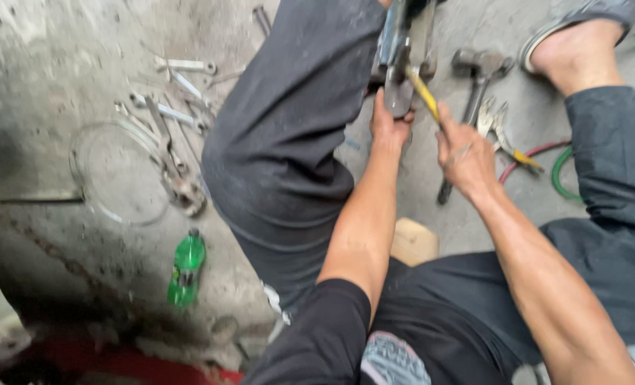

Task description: The person sits on the floor and uses pliers and a hammer to adjust and strike a metal part. They repeatedly reposition the part, clamp it with pliers, and strike it with a hammer to shape or align it.

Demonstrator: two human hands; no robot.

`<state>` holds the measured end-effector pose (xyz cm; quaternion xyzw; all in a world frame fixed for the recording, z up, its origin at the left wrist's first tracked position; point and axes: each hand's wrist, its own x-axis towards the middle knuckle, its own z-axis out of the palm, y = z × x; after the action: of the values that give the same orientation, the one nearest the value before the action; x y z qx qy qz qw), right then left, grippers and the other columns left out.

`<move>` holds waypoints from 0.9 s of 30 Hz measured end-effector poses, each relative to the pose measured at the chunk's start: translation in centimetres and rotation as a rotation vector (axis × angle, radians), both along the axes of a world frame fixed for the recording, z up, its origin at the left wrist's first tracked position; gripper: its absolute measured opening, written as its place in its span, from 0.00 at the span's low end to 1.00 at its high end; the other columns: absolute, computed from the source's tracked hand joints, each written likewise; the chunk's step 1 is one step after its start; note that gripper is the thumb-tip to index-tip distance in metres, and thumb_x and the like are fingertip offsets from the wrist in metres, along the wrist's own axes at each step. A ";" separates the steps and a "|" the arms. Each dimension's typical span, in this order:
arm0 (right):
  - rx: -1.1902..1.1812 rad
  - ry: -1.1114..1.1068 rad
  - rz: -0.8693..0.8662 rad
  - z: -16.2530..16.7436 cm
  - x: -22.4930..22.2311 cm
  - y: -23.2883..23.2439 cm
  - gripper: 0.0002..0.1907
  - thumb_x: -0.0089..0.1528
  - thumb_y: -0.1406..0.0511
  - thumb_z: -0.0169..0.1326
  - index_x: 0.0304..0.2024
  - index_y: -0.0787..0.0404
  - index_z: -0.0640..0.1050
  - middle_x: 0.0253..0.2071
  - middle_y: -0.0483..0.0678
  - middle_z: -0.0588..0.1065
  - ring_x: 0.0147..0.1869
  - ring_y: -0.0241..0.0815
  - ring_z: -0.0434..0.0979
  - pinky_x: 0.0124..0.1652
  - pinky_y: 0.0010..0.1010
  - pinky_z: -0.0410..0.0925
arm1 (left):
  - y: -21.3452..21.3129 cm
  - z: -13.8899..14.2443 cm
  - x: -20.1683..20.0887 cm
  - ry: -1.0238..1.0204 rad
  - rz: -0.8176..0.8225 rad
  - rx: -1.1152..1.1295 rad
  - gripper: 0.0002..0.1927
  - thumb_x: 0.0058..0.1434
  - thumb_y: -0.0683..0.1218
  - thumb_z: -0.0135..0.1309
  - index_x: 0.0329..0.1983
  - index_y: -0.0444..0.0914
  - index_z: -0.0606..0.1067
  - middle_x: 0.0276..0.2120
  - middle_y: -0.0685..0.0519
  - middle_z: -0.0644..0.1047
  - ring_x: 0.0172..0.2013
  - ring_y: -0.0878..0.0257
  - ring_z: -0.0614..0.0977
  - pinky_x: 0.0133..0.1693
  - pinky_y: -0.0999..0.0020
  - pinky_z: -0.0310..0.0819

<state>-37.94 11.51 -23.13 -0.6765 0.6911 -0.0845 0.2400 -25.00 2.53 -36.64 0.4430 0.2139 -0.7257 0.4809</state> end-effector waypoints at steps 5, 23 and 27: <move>-0.264 -0.168 -0.076 0.5 0.1 0.2 0.29 0.73 0.67 0.54 0.75 0.54 0.65 0.37 0.60 0.75 0.38 0.62 0.76 0.39 0.50 0.70 | -0.3 -0.2 -0.1 -0.030 -0.016 0.056 0.21 0.65 0.64 0.51 0.46 0.44 0.74 0.32 0.49 0.77 0.26 0.49 0.76 0.21 0.61 0.61; 0.019 -0.020 -0.044 0.0 0.4 -0.1 0.32 0.66 0.66 0.56 0.73 0.56 0.66 0.30 0.62 0.74 0.33 0.65 0.76 0.34 0.54 0.68 | 0.0 0.1 -0.5 -0.026 -0.026 0.057 0.18 0.67 0.62 0.51 0.46 0.45 0.75 0.34 0.51 0.80 0.28 0.51 0.78 0.23 0.63 0.63; -0.138 -0.078 -0.070 0.0 -0.4 0.3 0.31 0.70 0.66 0.55 0.75 0.54 0.65 0.33 0.62 0.75 0.37 0.64 0.77 0.38 0.53 0.69 | 0.0 -0.3 -0.8 -0.032 -0.015 0.010 0.22 0.68 0.63 0.52 0.47 0.41 0.74 0.34 0.48 0.78 0.28 0.51 0.77 0.24 0.61 0.66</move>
<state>-38.39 11.79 -23.11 -0.6630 0.6971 -0.1665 0.2164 -25.85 2.56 -36.92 0.4586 0.2064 -0.7211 0.4766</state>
